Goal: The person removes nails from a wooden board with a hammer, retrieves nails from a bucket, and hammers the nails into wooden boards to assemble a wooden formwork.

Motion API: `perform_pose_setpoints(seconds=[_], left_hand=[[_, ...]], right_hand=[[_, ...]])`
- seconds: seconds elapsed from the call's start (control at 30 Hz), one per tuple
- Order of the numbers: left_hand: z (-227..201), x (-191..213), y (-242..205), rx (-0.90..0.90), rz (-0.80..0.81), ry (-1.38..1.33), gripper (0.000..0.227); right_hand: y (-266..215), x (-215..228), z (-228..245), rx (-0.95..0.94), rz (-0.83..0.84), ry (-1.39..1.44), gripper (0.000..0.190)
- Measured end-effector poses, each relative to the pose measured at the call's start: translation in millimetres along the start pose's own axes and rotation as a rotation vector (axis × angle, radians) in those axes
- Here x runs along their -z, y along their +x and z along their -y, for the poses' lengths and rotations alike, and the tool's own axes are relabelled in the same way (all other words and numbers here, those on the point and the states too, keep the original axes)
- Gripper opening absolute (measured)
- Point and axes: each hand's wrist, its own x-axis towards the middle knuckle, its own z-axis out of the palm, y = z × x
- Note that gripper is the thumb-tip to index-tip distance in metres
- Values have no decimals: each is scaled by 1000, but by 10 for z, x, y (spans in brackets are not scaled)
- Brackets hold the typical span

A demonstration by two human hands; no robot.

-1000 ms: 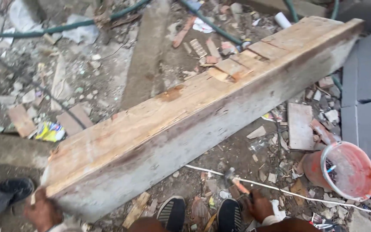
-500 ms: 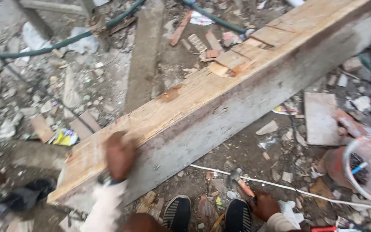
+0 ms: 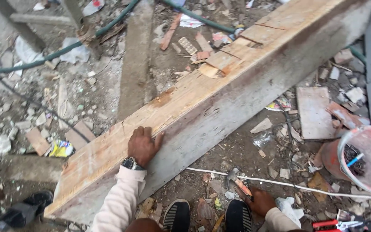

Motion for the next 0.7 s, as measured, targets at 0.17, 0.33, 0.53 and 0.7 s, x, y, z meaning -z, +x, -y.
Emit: perform_pose_setpoints(seconds=[0.17,0.33,0.53,0.7], left_hand=[[6,-10,27,49,43,28,61],[27,138,178,33,71,45,63],[-163,763,52,64,-5,131,60],[-184,1353,-25,52,-17,227,59]], right_hand=[[-119,200,230,-86,-23,67,44],[-11,558,324,-14,-554,463,40],[1001,1289,311,23,-319,1376,45],[1891,1967,547,528,-35,2353,65]])
